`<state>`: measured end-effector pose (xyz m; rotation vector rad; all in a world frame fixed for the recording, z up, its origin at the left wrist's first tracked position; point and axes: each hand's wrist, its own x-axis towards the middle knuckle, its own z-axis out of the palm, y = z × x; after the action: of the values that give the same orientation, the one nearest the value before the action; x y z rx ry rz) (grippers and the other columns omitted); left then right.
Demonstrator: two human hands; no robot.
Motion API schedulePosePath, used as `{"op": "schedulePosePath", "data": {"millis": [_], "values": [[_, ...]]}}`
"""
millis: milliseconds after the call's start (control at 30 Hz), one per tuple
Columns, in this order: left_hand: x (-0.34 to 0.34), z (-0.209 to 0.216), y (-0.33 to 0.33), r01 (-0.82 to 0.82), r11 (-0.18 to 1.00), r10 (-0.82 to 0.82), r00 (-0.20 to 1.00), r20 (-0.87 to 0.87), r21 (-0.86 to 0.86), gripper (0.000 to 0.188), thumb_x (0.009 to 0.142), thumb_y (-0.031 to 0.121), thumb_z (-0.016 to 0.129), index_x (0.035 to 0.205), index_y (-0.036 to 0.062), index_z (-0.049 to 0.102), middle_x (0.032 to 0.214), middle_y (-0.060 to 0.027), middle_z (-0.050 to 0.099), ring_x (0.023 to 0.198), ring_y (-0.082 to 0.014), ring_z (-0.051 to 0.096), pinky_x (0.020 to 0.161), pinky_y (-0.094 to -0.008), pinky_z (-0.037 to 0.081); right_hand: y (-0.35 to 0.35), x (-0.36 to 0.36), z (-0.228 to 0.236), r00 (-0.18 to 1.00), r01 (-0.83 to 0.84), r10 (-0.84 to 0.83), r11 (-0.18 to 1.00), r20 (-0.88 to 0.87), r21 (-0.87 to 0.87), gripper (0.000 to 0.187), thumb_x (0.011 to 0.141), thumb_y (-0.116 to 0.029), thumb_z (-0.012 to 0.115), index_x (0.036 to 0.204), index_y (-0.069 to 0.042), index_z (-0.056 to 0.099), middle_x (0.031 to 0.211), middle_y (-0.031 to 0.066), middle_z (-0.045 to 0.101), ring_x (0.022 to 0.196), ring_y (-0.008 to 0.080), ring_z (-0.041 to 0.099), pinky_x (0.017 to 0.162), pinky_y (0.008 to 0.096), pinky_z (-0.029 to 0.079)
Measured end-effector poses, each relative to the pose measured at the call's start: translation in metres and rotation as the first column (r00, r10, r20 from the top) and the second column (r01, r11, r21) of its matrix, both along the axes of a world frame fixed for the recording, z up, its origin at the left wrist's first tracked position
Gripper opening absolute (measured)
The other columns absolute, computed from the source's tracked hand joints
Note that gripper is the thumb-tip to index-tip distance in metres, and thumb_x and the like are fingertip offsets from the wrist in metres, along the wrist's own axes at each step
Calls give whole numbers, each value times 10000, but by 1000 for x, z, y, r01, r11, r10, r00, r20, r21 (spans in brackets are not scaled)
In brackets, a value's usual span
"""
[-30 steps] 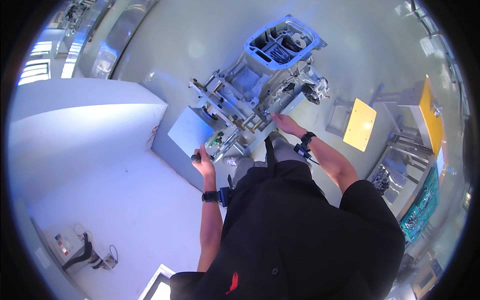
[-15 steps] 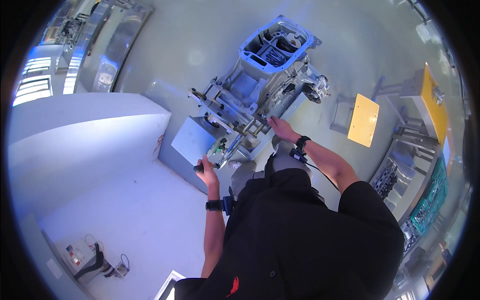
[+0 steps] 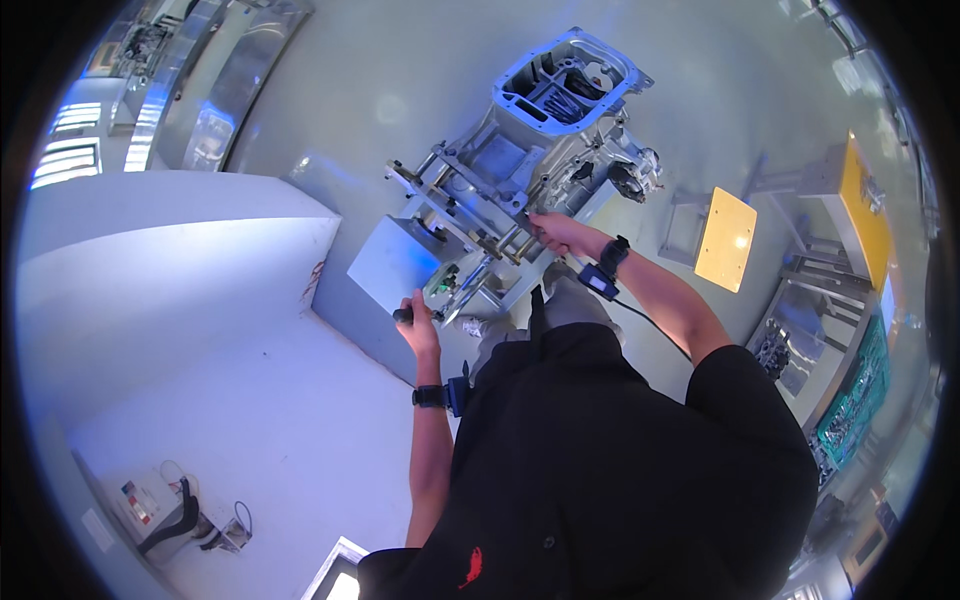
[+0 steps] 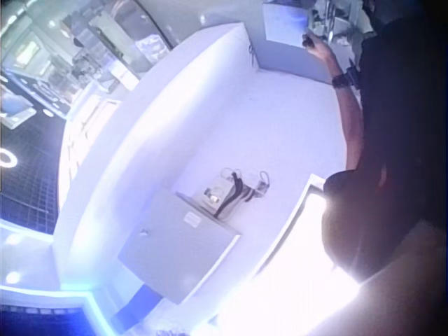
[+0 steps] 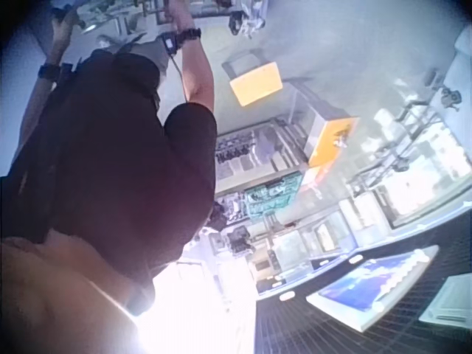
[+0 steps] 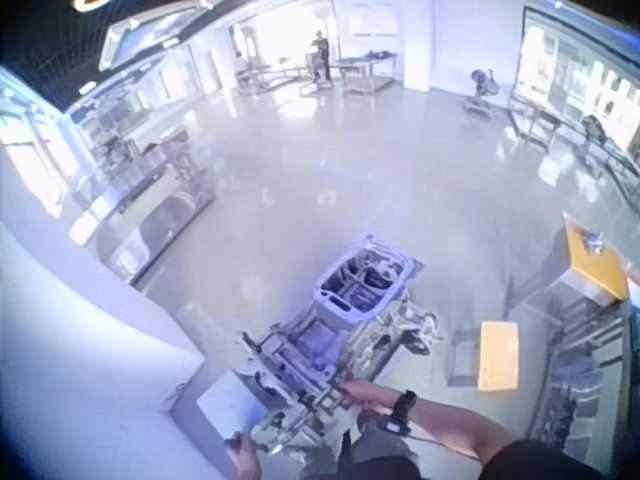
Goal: The person uses a torque wrench and socket to tighten bolts on a mechanical assembly mounted on a jig. They insert a small metal ring into a hole, then continue tightening multiple bolts in sequence.
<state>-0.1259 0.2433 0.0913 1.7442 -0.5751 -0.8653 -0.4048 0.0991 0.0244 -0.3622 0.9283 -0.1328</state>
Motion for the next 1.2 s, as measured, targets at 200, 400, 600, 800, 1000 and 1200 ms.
{"op": "schedulePosePath", "data": {"millis": [200, 400, 600, 800, 1000, 1200], "values": [[1, -4, 4, -20, 999, 18, 999, 41, 46, 361, 846, 205, 567, 571, 94, 360, 495, 16, 347, 481, -89, 353, 502, -253, 318, 26, -23, 15, 903, -291, 56, 808, -426, -512, 518, 912, -467, 321, 1152, -43, 497, 640, 27, 481, 414, 84, 355, 380, 258, 303], [4, -13, 11, -57, 998, 57, 998, 5, 14, 377, 849, 250, 558, 567, 46, 414, 513, -14, 434, 517, -86, 392, 530, -255, 333, 34, -15, -11, 900, -272, -23, 751, -436, -601, 539, 906, -507, 298, 1121, -64, 517, 602, 16, 455, 442, 89, 383, 402, 264, 329], [0, -3, 7, -71, 997, 72, 997, -21, 29, 364, 851, 188, 542, 564, 107, 333, 488, 13, 324, 461, -92, 326, 539, -268, 389, 35, -10, -34, 889, -311, -82, 612, -450, -727, 595, 908, -510, 293, 1149, 2, 477, 829, 131, 585, 686, 209, 563, 622, 334, 449], [0, -5, 1, -51, 999, 52, 997, -48, 18, 355, 847, 183, 547, 575, 107, 332, 491, 14, 318, 458, -90, 320, 542, -268, 388, 23, 0, -27, 826, -411, -82, 591, -558, -694, 581, 921, -475, 282, 1150, 18, 485, 927, 187, 601, 823, 295, 575, 745, 363, 438], [3, -4, -1, -41, 999, 42, 998, -57, 18, 349, 844, 192, 552, 579, 102, 344, 490, 16, 328, 461, -89, 331, 532, -259, 374, -7, 0, -14, 989, -47, 52, 998, -141, 38, 354, 928, -388, 355, 762, -101, 477, 512, 1, 385, 349, 86, 287, 323, 257, 185], [-2, -1, 0, -68, 997, 67, 997, 37, 34, 349, 834, 206, 566, 566, 92, 373, 481, 0, 371, 476, -98, 380, 524, -255, 361, 1, 4, 7, 990, 18, -4, 995, -140, 98, 338, 935, -390, 332, 716, -140, 390, 500, -61, 233, 370, 55, 178, 339, 235, 140]]}}
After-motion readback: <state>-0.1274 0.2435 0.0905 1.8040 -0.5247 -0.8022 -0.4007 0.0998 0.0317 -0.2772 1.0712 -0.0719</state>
